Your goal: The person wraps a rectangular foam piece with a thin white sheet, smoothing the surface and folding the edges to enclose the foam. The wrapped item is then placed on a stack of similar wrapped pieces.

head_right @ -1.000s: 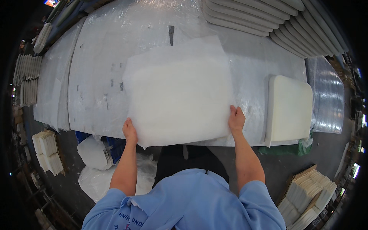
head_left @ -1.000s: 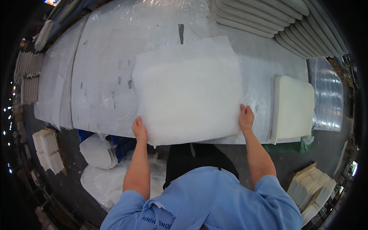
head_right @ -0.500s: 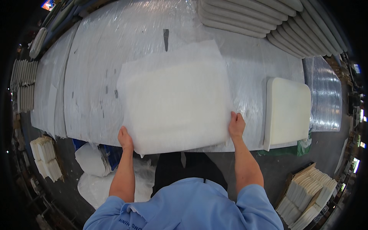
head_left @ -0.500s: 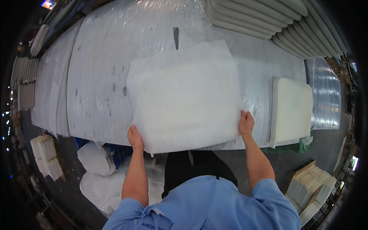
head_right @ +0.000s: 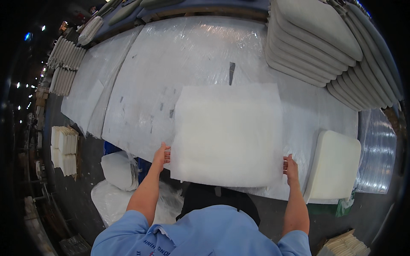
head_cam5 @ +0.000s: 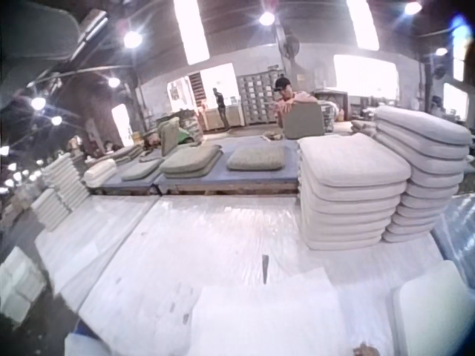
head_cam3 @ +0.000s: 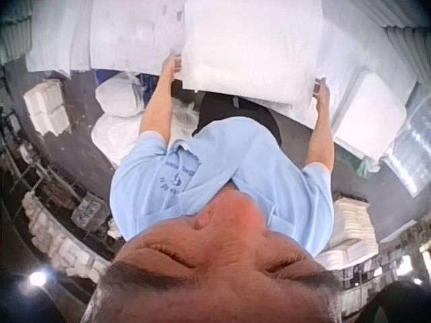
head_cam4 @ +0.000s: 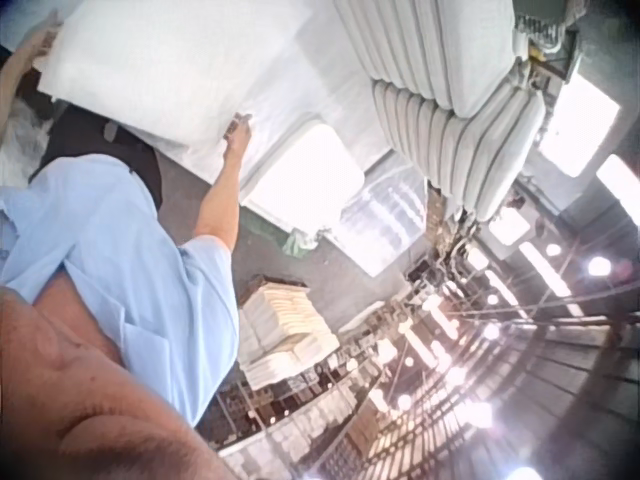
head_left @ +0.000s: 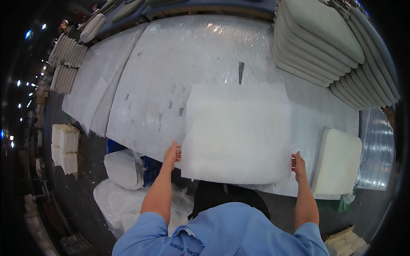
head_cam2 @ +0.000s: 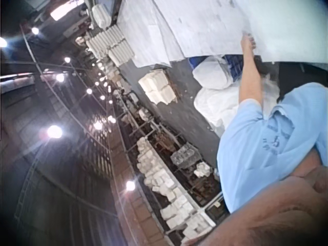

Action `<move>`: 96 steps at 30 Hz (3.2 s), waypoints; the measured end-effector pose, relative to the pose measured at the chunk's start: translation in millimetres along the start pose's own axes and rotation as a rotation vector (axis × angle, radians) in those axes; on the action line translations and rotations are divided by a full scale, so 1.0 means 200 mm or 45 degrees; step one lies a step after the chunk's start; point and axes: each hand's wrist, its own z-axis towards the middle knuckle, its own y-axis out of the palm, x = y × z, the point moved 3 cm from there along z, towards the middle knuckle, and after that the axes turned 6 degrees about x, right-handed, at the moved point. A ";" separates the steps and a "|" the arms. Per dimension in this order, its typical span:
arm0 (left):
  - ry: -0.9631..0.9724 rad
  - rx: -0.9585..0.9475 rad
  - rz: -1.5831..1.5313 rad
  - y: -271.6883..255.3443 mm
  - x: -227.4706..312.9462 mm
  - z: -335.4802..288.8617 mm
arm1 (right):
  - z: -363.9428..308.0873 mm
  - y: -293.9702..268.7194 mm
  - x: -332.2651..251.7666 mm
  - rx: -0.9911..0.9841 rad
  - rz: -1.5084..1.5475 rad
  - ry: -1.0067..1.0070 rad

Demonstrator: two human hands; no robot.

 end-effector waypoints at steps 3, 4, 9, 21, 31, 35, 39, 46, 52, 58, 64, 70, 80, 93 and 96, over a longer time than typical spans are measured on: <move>0.078 -0.056 0.090 0.06 0.16 0.07 | 0.08 0.08 -0.19 0.026 0.048 -0.034; 0.073 -0.086 0.092 0.13 0.21 0.10 | 0.12 0.10 -0.24 0.026 -0.019 -0.065; 0.313 0.085 0.177 0.42 0.34 0.18 | 0.24 0.27 -0.33 0.162 -0.129 -0.213; 0.839 0.633 0.265 0.40 0.35 0.28 | 0.24 0.31 -0.41 0.656 -0.324 -0.567; 0.817 0.680 0.320 0.39 0.33 0.34 | 0.27 0.29 -0.39 0.661 -0.332 -0.483; 0.769 0.692 0.307 0.40 0.32 0.34 | 0.30 0.29 -0.37 0.663 -0.320 -0.447; 0.842 0.615 0.308 0.41 0.30 0.33 | 0.33 0.27 -0.36 0.541 -0.439 -0.472; 0.066 -0.056 0.099 0.29 0.48 0.42 | 0.44 0.23 -0.59 0.047 -0.028 -0.017; 0.375 0.202 0.184 0.50 0.65 0.57 | 0.56 0.43 -0.84 0.162 -0.071 -0.265; 0.746 0.414 0.295 0.51 0.67 0.58 | 0.61 0.44 -0.78 0.401 -0.125 -0.560; 0.763 0.496 0.196 0.47 0.65 0.55 | 0.63 0.39 -0.74 0.512 -0.137 -0.570; 0.804 0.555 0.240 0.44 0.65 0.57 | 0.62 0.39 -0.76 0.553 -0.173 -0.554; 0.637 0.350 0.231 0.44 0.61 0.57 | 0.65 0.36 -0.74 0.513 -0.233 -0.510; -0.041 -0.381 0.463 0.66 1.04 0.77 | 0.92 0.54 -1.24 -0.131 -0.357 0.014; 0.157 0.079 0.370 0.75 1.04 0.80 | 0.99 0.56 -1.19 -0.013 -0.274 -0.259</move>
